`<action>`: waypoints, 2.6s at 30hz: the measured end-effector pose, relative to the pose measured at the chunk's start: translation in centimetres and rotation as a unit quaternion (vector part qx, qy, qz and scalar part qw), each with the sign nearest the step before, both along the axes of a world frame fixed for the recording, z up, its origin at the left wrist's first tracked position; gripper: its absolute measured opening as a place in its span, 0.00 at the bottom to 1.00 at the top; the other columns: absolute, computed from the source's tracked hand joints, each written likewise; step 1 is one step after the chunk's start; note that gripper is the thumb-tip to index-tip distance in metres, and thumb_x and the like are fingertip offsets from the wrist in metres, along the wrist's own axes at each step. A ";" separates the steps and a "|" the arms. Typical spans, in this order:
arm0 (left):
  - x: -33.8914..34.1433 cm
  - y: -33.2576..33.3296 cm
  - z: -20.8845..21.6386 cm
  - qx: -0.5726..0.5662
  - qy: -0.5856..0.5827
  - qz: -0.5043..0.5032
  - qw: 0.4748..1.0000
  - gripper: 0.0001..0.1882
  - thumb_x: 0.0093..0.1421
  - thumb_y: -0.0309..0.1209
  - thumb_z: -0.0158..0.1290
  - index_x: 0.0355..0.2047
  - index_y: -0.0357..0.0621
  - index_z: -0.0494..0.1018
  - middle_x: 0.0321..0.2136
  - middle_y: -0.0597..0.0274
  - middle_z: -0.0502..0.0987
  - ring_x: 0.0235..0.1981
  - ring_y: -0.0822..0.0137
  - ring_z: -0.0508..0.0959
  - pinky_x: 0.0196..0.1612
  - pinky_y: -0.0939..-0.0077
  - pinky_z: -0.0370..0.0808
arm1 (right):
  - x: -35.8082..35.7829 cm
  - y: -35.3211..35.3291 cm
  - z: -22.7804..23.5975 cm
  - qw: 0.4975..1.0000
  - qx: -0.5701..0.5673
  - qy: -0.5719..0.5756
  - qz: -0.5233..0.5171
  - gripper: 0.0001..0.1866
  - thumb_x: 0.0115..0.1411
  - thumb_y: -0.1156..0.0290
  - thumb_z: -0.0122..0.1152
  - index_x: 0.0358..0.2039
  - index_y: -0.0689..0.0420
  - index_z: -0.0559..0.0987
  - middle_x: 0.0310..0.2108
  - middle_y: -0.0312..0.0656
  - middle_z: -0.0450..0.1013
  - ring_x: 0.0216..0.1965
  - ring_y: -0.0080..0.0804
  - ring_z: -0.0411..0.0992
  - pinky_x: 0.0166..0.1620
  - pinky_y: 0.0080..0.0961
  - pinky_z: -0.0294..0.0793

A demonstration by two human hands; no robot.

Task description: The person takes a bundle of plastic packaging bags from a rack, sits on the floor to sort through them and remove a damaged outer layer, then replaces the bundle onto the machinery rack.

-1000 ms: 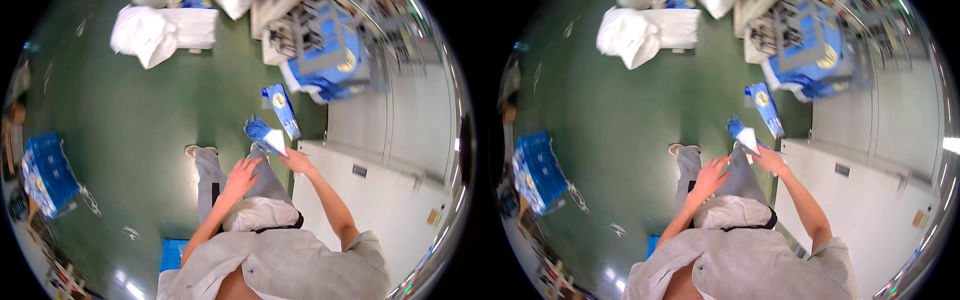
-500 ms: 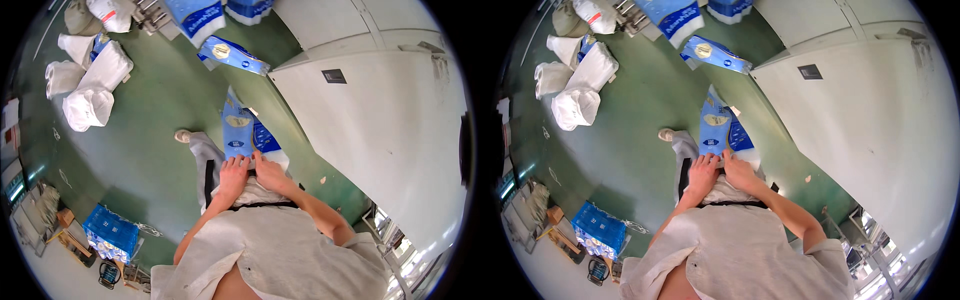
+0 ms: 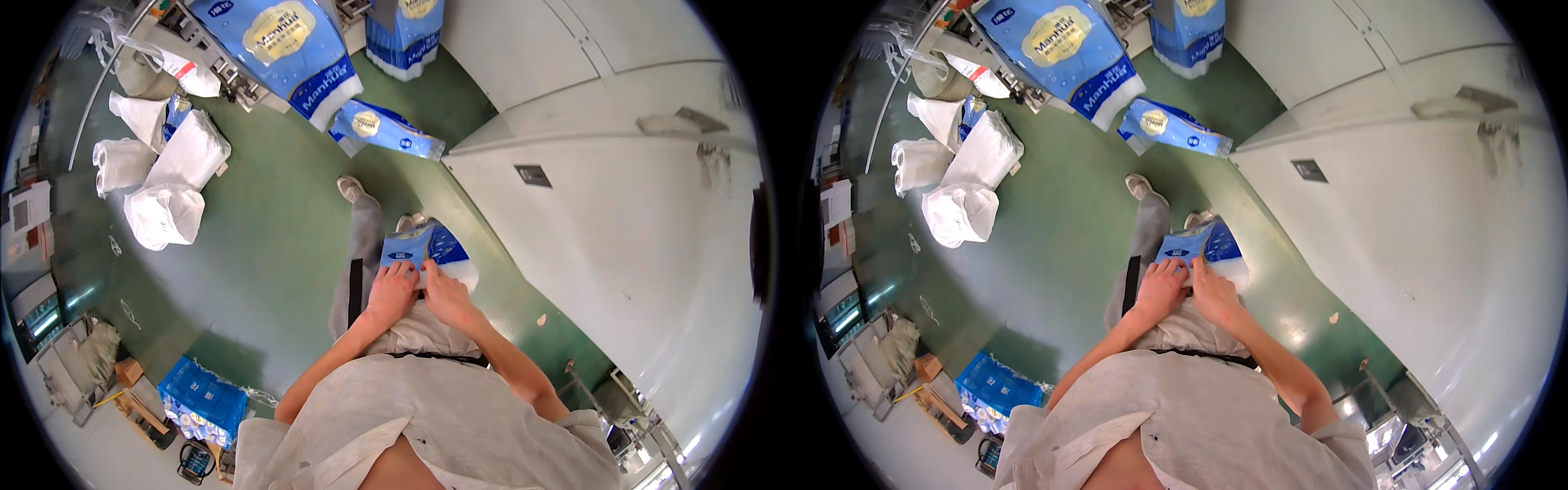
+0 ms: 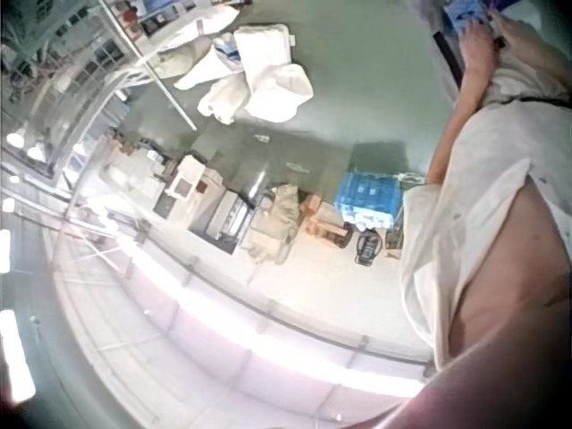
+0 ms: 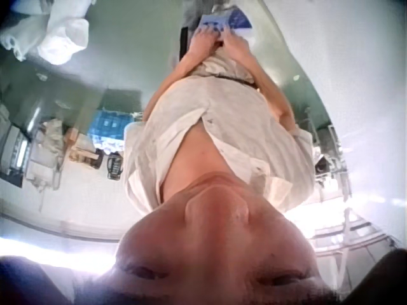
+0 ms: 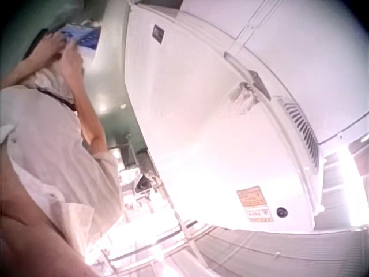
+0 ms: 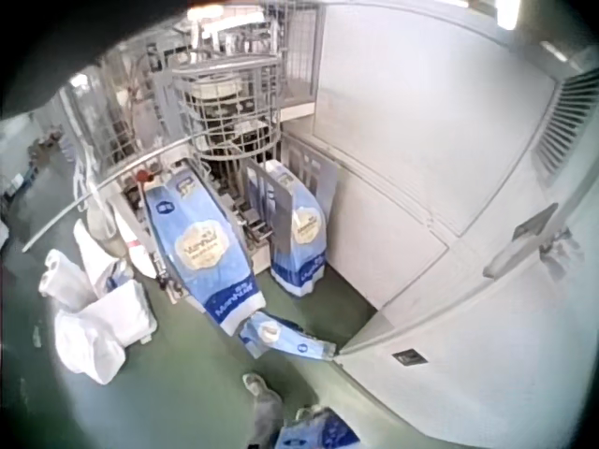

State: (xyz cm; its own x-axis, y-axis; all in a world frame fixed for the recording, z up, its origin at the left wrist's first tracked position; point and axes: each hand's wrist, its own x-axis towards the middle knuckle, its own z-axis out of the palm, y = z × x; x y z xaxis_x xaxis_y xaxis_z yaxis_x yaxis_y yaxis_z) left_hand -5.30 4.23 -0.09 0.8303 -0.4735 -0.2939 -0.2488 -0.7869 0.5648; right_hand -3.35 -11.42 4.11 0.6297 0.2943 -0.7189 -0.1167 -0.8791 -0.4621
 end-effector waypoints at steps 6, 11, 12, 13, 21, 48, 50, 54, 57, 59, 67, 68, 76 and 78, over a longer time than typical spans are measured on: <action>7.4 0.8 3.4 -0.039 -0.065 -0.043 0.996 0.19 0.44 0.35 0.60 0.37 0.44 0.74 0.40 0.61 0.69 0.46 0.61 0.68 0.46 0.67 0.64 | 3.8 0.4 5.1 0.991 -0.025 -0.129 0.030 0.26 0.55 0.71 0.57 0.55 0.57 0.62 0.45 0.49 0.69 0.33 0.55 0.75 0.33 0.47 0.76; 13.6 4.3 3.8 -0.045 -0.142 -0.040 0.988 0.15 0.45 0.35 0.59 0.33 0.44 0.75 0.39 0.61 0.69 0.45 0.63 0.68 0.45 0.68 0.64 | 13.1 4.1 14.1 0.970 -0.010 -0.238 0.048 0.25 0.51 0.70 0.63 0.51 0.55 0.69 0.42 0.42 0.70 0.39 0.44 0.73 0.42 0.41 0.72; 14.9 5.0 3.9 -0.033 -0.154 -0.049 0.986 0.14 0.45 0.35 0.59 0.33 0.43 0.75 0.39 0.61 0.69 0.45 0.63 0.68 0.45 0.68 0.64 | 15.5 4.7 14.4 0.943 0.004 -0.318 0.094 0.23 0.51 0.70 0.63 0.49 0.54 0.71 0.41 0.40 0.71 0.41 0.42 0.71 0.46 0.40 0.70; 15.9 5.5 4.3 -0.024 -0.161 -0.059 0.985 0.13 0.46 0.35 0.58 0.32 0.43 0.75 0.38 0.61 0.69 0.45 0.63 0.68 0.45 0.69 0.64 | 17.2 5.1 14.9 0.910 0.016 -0.390 0.140 0.22 0.50 0.70 0.64 0.47 0.53 0.73 0.40 0.38 0.71 0.43 0.39 0.69 0.50 0.39 0.67; 23.1 11.7 7.9 -0.043 -0.179 0.065 0.981 0.14 0.43 0.33 0.61 0.31 0.42 0.75 0.38 0.61 0.69 0.46 0.63 0.67 0.47 0.66 0.63 | 26.4 9.7 9.3 0.953 0.071 -0.223 0.193 0.25 0.44 0.74 0.63 0.46 0.50 0.73 0.32 0.35 0.74 0.41 0.35 0.68 0.48 0.31 0.62; 20.5 25.8 17.7 -0.051 -0.189 0.265 0.944 0.09 0.54 0.31 0.57 0.35 0.46 0.72 0.34 0.64 0.72 0.36 0.60 0.73 0.39 0.65 0.72 | 32.8 26.1 18.2 0.884 0.165 -0.163 0.407 0.15 0.56 0.72 0.58 0.44 0.53 0.68 0.31 0.42 0.72 0.38 0.43 0.71 0.41 0.38 0.68; 20.6 25.4 18.2 -0.062 -0.156 0.251 0.953 0.12 0.54 0.32 0.57 0.38 0.46 0.72 0.36 0.64 0.74 0.38 0.60 0.74 0.40 0.68 0.72 | 33.1 25.4 18.4 0.888 0.169 -0.151 0.399 0.16 0.55 0.72 0.58 0.44 0.53 0.67 0.31 0.42 0.72 0.38 0.43 0.71 0.41 0.38 0.68; 21.2 25.4 20.1 -0.260 -0.013 0.285 0.922 0.28 0.50 0.40 0.62 0.49 0.43 0.68 0.49 0.59 0.73 0.48 0.61 0.73 0.49 0.66 0.71 | 35.2 23.8 20.6 0.896 0.191 -0.136 0.376 0.17 0.54 0.71 0.59 0.44 0.52 0.67 0.31 0.41 0.72 0.37 0.41 0.71 0.40 0.36 0.68; 22.1 27.8 16.3 -0.569 0.041 0.259 0.779 0.49 0.44 0.45 0.65 0.63 0.38 0.55 0.61 0.54 0.63 0.60 0.60 0.66 0.61 0.64 0.61 | 37.8 22.8 22.8 0.903 0.185 -0.127 0.367 0.17 0.54 0.72 0.60 0.44 0.52 0.68 0.27 0.41 0.71 0.35 0.40 0.72 0.37 0.36 0.68; 23.2 27.3 14.4 -0.534 0.027 0.271 0.800 0.55 0.43 0.43 0.67 0.66 0.39 0.49 0.63 0.53 0.59 0.62 0.60 0.62 0.64 0.65 0.57 | 38.9 22.9 25.6 0.895 0.193 -0.125 0.383 0.16 0.54 0.73 0.59 0.44 0.52 0.70 0.28 0.41 0.72 0.34 0.39 0.72 0.36 0.34 0.68; 26.7 22.6 8.8 -0.442 0.039 0.496 0.747 0.51 0.35 0.31 0.74 0.59 0.37 0.60 0.57 0.57 0.66 0.59 0.63 0.63 0.62 0.67 0.58 | 44.9 20.4 33.0 0.879 0.254 -0.151 0.373 0.16 0.56 0.73 0.52 0.46 0.56 0.74 0.31 0.46 0.75 0.30 0.40 0.75 0.36 0.35 0.71; 27.8 20.3 8.4 -0.479 -0.049 0.483 0.731 0.45 0.38 0.31 0.72 0.56 0.37 0.64 0.54 0.56 0.68 0.56 0.63 0.65 0.60 0.67 0.61 | 45.6 20.0 33.5 0.879 0.254 -0.161 0.369 0.16 0.55 0.73 0.52 0.46 0.57 0.74 0.31 0.47 0.74 0.30 0.40 0.75 0.36 0.35 0.71; 36.0 14.1 1.9 -0.494 -0.243 0.509 0.661 0.17 0.52 0.19 0.60 0.43 0.35 0.73 0.39 0.60 0.76 0.37 0.69 0.76 0.42 0.73 0.73 | 48.2 17.5 35.0 0.861 0.204 -0.196 0.423 0.16 0.55 0.72 0.51 0.45 0.60 0.74 0.33 0.50 0.74 0.33 0.41 0.74 0.38 0.36 0.72; 37.3 13.8 -0.3 -0.456 -0.207 0.470 0.727 0.21 0.52 0.24 0.61 0.47 0.36 0.71 0.42 0.57 0.76 0.41 0.66 0.75 0.46 0.72 0.71 | 48.5 16.6 35.3 0.868 0.166 -0.193 0.427 0.16 0.55 0.72 0.52 0.45 0.59 0.74 0.33 0.48 0.74 0.34 0.41 0.74 0.39 0.36 0.71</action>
State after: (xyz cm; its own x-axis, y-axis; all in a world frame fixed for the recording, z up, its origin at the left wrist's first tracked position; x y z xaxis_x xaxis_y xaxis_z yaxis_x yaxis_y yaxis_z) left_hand 31.97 18.06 -0.38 0.8406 0.5191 0.1545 -0.1416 -0.0647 0.9878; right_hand 45.11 5.20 39.46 0.2554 0.9225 -0.2893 0.7314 -0.3801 -0.5662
